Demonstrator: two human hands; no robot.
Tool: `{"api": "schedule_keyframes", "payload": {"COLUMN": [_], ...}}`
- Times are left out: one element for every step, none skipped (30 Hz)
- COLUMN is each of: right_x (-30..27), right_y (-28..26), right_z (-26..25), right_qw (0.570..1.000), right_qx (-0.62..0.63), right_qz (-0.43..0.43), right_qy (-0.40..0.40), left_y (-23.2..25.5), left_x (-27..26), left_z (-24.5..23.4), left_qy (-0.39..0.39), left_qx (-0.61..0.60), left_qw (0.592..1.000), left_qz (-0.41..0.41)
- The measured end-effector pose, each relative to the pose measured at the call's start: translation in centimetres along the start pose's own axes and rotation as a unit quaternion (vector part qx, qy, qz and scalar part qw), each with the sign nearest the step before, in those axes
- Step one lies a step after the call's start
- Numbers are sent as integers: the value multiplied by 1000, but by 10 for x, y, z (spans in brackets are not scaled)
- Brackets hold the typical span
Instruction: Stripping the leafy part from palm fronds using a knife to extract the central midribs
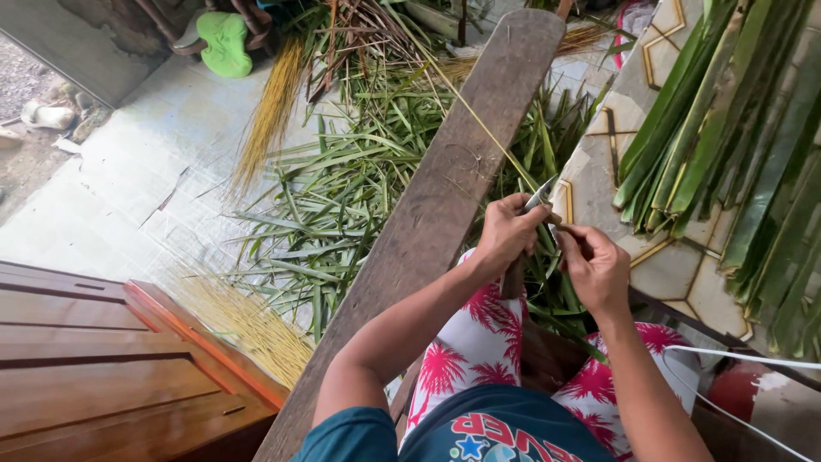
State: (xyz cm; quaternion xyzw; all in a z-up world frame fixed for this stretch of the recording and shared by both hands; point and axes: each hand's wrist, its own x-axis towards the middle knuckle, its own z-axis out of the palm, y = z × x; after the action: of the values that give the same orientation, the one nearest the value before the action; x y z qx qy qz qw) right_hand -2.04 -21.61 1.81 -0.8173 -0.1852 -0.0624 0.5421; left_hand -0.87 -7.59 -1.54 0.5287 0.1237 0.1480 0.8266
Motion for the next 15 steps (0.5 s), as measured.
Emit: {"api": "schedule_keyframes", "payload": {"right_x": [-3,-6,-8,-16,-24,-31,-43,-54,-65,-73,-82,-91,-91,-91,-91], "right_y": [-1,-1,-2,-10,-18,-26,-18,-10,-2,0,3,5,9,13,17], "right_z": [-2,-4,-5,-7,-9,-11,-20,-31,-41,-57,-74,-91,-121,-151,-181], "right_qw": [1000,999,994,994,989,981,981,963,937,937,931,921,921,920,916], "right_qx": [2,-28,-58,-56,-89,-122,-121,-148,-173,-173,-120,-67,-67,-81,-95], "right_qz": [-1,-44,-88,-89,-104,-120,-121,-121,-120,-120,-148,-173,-173,-128,-82], "right_qy": [-2,-5,-9,-11,-54,-95,-96,-188,-278,-280,-311,-341,-343,-362,-380], "left_y": [6,13,19,13,7,1,12,24,36,33,29,26,26,25,24], "left_x": [-2,-5,-7,-5,-1,2,-2,-7,-11,-8,-5,-3,-2,-1,-1], "left_z": [1,2,2,0,-3,-4,-4,-4,-3,-6,-8,-11,-11,-11,-11], "left_qy": [2,2,3,6,1,-5,-3,-31,-59,-58,-88,-118,-116,-140,-163], "left_qx": [1,8,14,15,20,25,26,89,153,153,214,274,274,296,317], "left_qw": [1000,1000,1000,1000,1000,1000,1000,995,986,986,973,955,955,945,933], "left_qz": [2,1,0,1,1,0,2,-17,-36,-36,-17,1,-1,20,41]}}
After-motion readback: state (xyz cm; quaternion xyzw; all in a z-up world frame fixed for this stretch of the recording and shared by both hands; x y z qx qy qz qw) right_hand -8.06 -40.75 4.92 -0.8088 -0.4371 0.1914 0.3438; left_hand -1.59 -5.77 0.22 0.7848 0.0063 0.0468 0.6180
